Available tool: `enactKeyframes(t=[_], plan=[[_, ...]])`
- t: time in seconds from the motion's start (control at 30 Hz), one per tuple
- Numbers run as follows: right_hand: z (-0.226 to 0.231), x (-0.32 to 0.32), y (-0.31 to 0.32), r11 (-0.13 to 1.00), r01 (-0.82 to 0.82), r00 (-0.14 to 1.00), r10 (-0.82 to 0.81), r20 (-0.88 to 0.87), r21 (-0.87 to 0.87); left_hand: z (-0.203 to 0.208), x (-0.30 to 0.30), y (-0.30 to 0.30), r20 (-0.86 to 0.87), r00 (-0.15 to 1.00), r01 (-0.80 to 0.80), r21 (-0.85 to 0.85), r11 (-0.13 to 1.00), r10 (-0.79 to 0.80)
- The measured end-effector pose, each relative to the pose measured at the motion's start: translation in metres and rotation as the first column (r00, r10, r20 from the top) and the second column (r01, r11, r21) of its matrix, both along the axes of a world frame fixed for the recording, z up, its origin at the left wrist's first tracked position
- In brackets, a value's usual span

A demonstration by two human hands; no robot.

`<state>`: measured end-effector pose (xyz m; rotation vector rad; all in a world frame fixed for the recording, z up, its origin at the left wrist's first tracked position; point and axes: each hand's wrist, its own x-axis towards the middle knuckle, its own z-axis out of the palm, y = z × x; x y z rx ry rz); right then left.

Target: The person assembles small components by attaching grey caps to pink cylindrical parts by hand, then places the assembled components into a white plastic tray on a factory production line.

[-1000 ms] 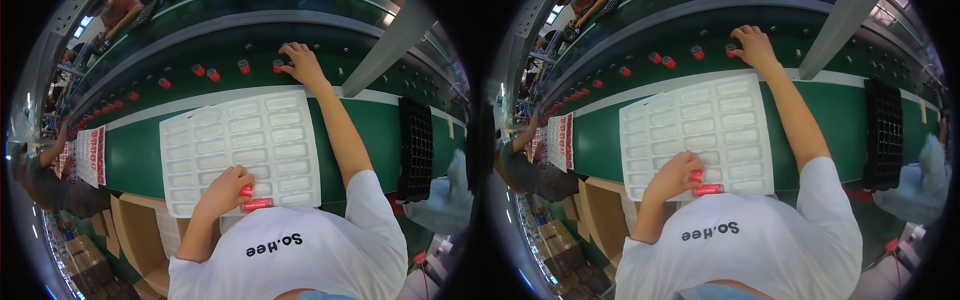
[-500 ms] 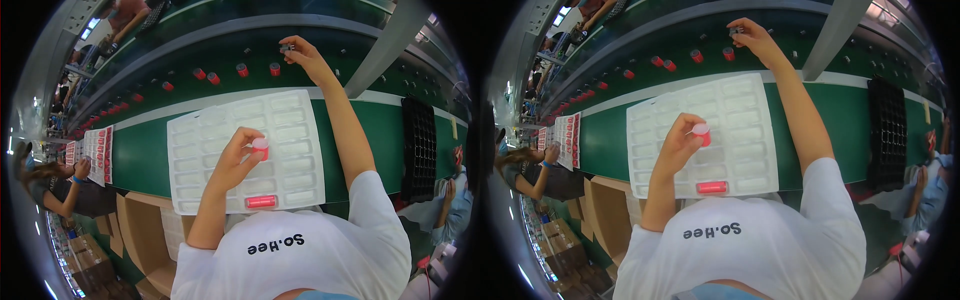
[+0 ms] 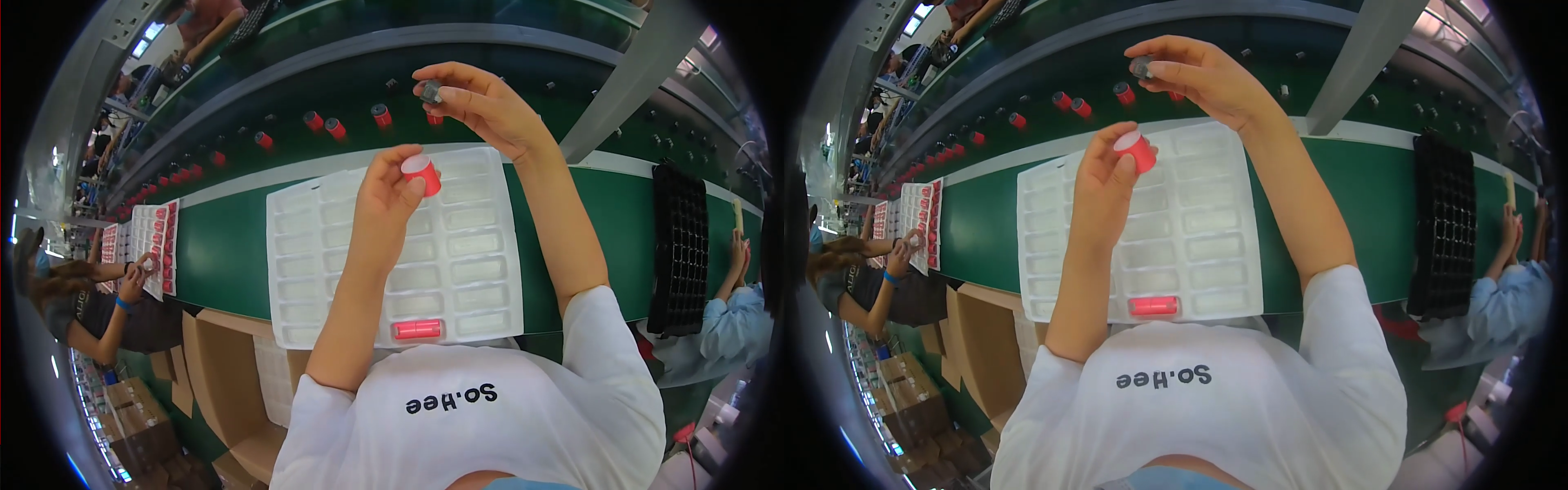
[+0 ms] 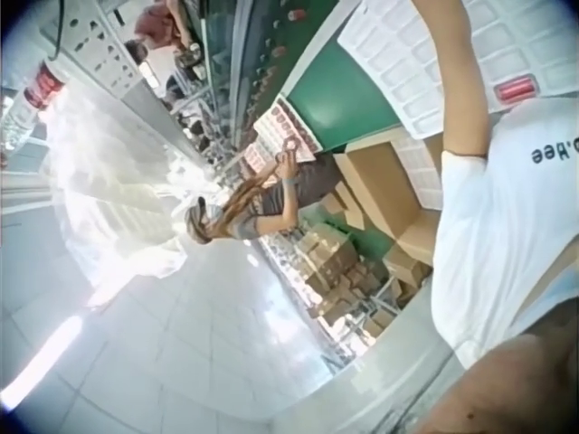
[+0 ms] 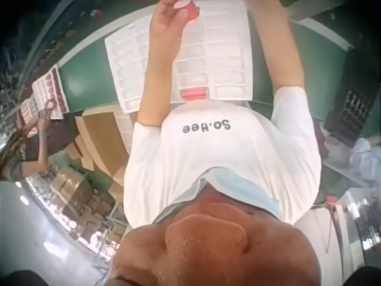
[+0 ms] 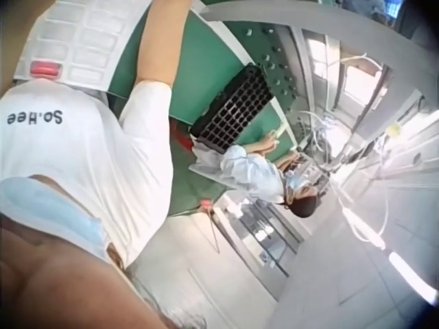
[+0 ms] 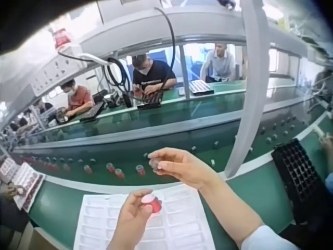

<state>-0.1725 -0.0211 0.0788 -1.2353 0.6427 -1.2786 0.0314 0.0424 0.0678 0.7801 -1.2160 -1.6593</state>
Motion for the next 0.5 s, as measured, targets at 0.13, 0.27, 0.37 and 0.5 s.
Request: enactKeyframes(t=[0.13, 0.27, 0.37, 0.5], plan=[[0.011, 0.017, 0.009, 0.992, 0.042, 0.998, -0.048, -0.049, -0.120, 0.004, 0.002, -0.007, 0.064, 0.996, -0.060, -0.114, 0.992, 0.068], [0.019, 0.041, 0.028, 0.961, 0.146, 0.983, -0.167, -0.071, -0.235, 0.001, -0.001, -0.012, 0.117, 0.968, -0.174, -0.331, 0.927, 0.224], [0.014, 0.048, 0.032, 0.928, 0.197, 0.945, -0.265, -0.189, -0.316, 0.004, 0.000, -0.012, 0.092, 0.961, -0.214, -0.339, 0.916, 0.259], [0.009, 0.042, 0.023, 0.905, 0.094, 0.890, -0.263, -0.372, -0.414, 0.002, 0.007, -0.014, 0.083, 0.969, -0.206, -0.250, 0.946, 0.232]])
